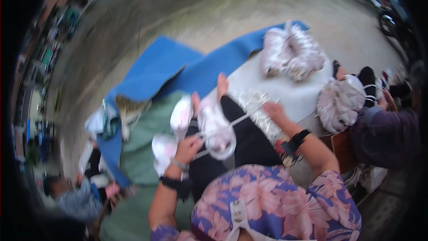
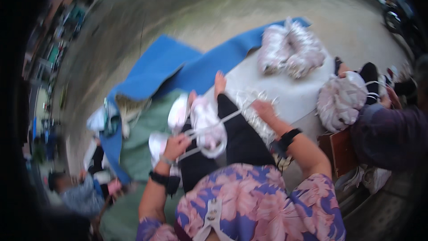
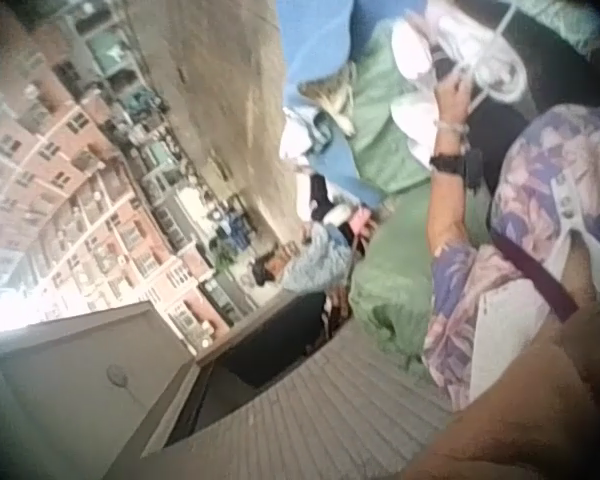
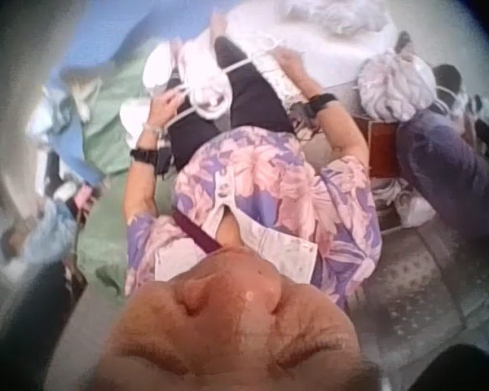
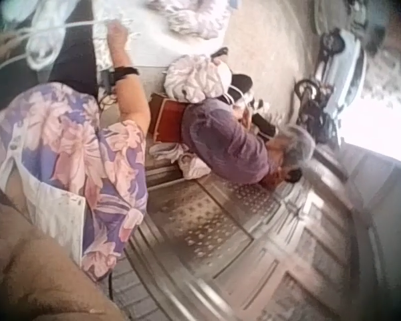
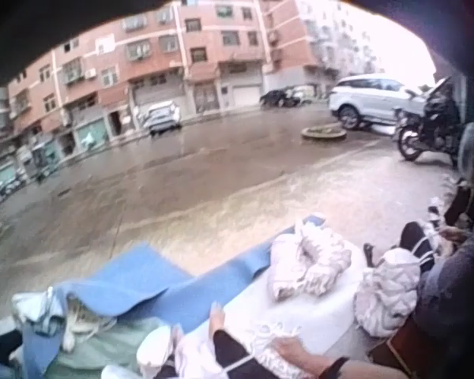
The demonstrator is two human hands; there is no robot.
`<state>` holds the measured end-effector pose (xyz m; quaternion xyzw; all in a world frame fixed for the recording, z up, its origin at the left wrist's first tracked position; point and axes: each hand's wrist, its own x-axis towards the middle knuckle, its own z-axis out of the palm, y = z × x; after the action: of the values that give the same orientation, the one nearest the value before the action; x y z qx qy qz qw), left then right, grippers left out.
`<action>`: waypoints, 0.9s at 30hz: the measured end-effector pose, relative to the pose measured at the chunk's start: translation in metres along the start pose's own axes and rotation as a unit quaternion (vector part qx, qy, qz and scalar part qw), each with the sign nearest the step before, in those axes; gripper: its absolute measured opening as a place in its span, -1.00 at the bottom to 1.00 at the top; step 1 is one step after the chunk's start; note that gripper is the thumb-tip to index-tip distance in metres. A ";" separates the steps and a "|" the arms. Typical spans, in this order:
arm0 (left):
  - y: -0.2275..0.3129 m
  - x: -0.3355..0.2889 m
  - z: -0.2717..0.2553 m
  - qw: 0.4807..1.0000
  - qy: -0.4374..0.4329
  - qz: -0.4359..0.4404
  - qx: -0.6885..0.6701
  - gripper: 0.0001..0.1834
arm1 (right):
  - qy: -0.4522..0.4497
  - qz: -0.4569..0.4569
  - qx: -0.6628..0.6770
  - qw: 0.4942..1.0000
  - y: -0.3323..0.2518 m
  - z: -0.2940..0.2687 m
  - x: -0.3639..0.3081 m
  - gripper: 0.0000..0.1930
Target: The recorder is lacing white and pink athletic shoes while sitting on the ground.
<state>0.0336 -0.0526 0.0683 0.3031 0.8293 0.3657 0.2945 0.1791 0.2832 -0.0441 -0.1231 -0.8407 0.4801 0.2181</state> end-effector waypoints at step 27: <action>0.015 0.055 0.052 0.976 0.026 0.200 0.088 -0.87 | -0.288 0.089 0.188 0.935 -0.094 0.069 0.030 -0.78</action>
<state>0.0395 0.0170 0.0362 0.4776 0.7882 0.3510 0.1659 0.1193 0.1957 0.0139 -0.0102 -0.7477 0.6614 -0.0579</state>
